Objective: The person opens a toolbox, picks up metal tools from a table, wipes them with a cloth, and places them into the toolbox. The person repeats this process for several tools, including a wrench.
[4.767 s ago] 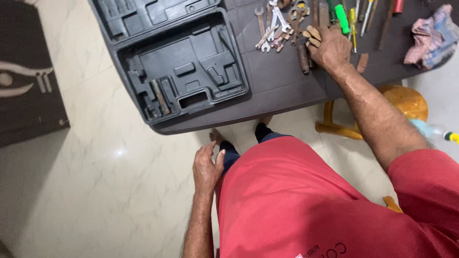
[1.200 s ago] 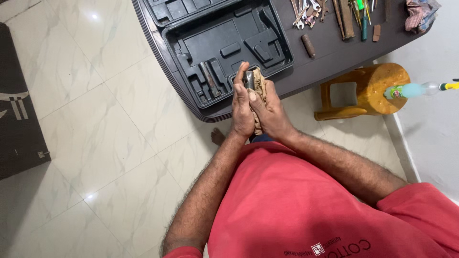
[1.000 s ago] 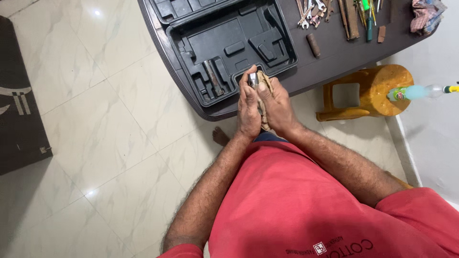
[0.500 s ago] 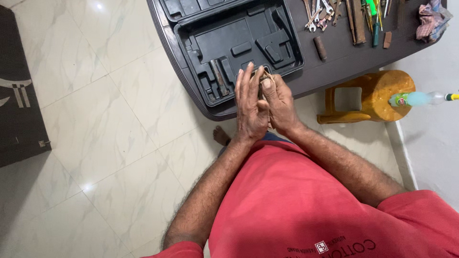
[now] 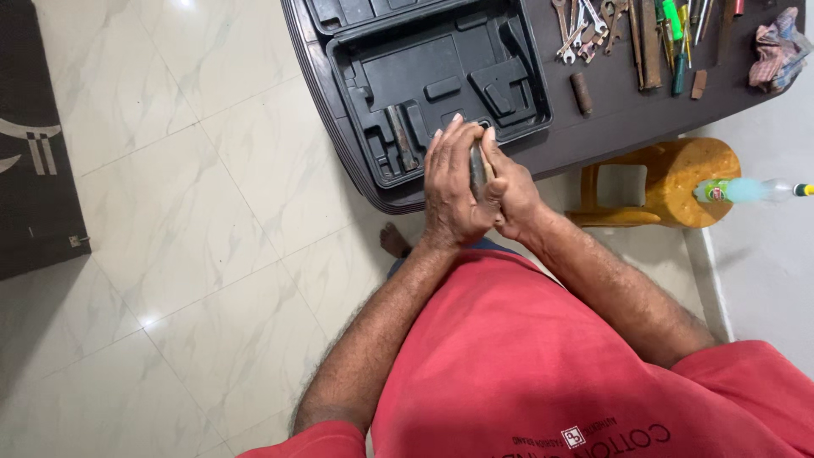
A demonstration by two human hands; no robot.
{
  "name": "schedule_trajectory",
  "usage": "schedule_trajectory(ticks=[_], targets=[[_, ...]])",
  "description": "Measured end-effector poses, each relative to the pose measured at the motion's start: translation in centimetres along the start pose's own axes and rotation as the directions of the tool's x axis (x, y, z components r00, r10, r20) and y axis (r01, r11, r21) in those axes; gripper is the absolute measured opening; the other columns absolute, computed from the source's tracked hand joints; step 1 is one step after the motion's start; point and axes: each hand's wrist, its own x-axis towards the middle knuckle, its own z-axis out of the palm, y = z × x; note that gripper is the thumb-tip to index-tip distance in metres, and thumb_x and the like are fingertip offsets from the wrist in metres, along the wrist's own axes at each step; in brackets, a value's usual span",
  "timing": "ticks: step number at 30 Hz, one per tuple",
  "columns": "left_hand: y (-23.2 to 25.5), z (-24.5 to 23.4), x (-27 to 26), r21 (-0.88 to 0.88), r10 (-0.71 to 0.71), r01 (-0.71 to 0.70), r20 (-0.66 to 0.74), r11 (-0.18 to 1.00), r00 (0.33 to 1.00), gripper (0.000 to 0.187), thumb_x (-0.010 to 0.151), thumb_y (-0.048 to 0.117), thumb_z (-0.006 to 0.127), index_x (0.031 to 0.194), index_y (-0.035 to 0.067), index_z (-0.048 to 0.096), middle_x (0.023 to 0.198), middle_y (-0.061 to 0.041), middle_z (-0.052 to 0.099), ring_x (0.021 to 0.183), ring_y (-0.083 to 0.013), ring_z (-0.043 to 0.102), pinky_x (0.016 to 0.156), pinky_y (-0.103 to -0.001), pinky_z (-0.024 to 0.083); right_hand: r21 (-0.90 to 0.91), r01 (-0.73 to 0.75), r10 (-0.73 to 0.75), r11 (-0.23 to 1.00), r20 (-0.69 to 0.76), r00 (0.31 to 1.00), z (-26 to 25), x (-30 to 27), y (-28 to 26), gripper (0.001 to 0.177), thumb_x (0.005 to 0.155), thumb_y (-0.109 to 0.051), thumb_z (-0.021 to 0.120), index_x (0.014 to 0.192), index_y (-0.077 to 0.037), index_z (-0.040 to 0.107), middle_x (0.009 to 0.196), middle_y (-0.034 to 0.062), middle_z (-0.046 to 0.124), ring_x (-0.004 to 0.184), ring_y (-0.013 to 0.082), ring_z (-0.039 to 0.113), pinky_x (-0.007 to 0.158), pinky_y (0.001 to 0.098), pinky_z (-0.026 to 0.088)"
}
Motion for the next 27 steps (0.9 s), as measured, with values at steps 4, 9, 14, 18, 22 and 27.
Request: schedule_trajectory(ticks=[4,9,14,18,22,27], targets=[[-1.6,-1.0,0.4,-0.002,-0.061,0.061,-0.004,0.998,0.998,0.097,0.101,0.080,0.010,0.150,0.003,0.043,0.155,-0.021,0.050,0.158,-0.0437,0.036,0.133,-0.066,0.021,-0.420,0.339,-0.274,0.842,0.209,0.939,-0.9,-0.5,0.7,0.048,0.108,-0.053,0.044,0.121,-0.007,0.052,0.101,0.0006,0.055,0.087,0.0062,0.057,0.070,0.0227,0.056],[-1.5,-0.3,-0.5,-0.066,0.007,-0.008,-0.017,0.998,1.000,0.099,0.099,0.085,0.018,0.153,0.004,0.035,0.157,-0.027,0.043,0.152,-0.0420,0.043,0.129,-0.060,0.034,-0.364,0.407,-0.361,0.838,0.191,0.913,-2.5,0.0,2.5,0.030,0.108,-0.039,0.060,0.109,-0.009,0.053,0.094,-0.0023,0.052,0.080,0.0023,0.049,0.065,0.0194,0.049],[-1.6,-0.6,-2.1,-0.164,-0.076,0.087,0.073,0.983,0.994,0.099,0.096,0.084,0.035,0.150,0.001,0.031,0.128,-0.023,0.056,0.120,-0.0335,0.063,0.105,-0.050,0.053,-0.338,0.404,-0.383,0.850,0.130,0.915,-3.7,0.7,3.6,0.030,0.114,-0.034,0.058,0.102,-0.007,0.057,0.088,-0.0004,0.056,0.076,0.0020,0.051,0.062,0.0186,0.049],[-2.3,-1.7,-3.2,-0.162,-0.147,0.176,0.177,0.971,0.973,0.079,0.105,0.064,0.045,0.148,-0.001,0.028,0.110,-0.019,0.062,0.104,-0.0304,0.067,0.091,-0.047,0.056,-0.365,0.201,-0.194,0.909,0.057,0.979,-4.2,1.2,4.8,0.030,0.105,-0.031,0.057,0.116,-0.004,0.064,0.090,0.0023,0.064,0.074,0.0040,0.061,0.059,0.0202,0.055],[-3.0,-2.4,-4.2,-0.161,-0.295,0.342,0.256,0.926,0.920,0.058,0.108,0.043,0.045,0.146,0.002,0.031,0.096,-0.012,0.065,0.085,-0.0238,0.071,0.074,-0.042,0.059,-0.296,0.082,-0.055,0.952,0.098,0.994,-4.4,1.7,5.9,0.031,0.107,-0.028,0.056,0.119,0.000,0.062,0.092,0.0051,0.066,0.076,0.0058,0.063,0.061,0.0216,0.057],[-5.6,-2.9,-4.7,-0.110,-0.503,0.555,0.309,0.824,0.807,0.050,0.105,0.035,0.037,0.146,0.006,0.032,0.084,-0.005,0.064,0.067,-0.0189,0.066,0.054,-0.043,0.057,-0.433,0.040,-0.014,0.901,0.064,0.998,-4.8,1.7,5.8,0.027,0.107,-0.026,0.052,0.115,-0.001,0.060,0.087,0.0071,0.069,0.072,0.0072,0.068,0.058,0.0231,0.060]])
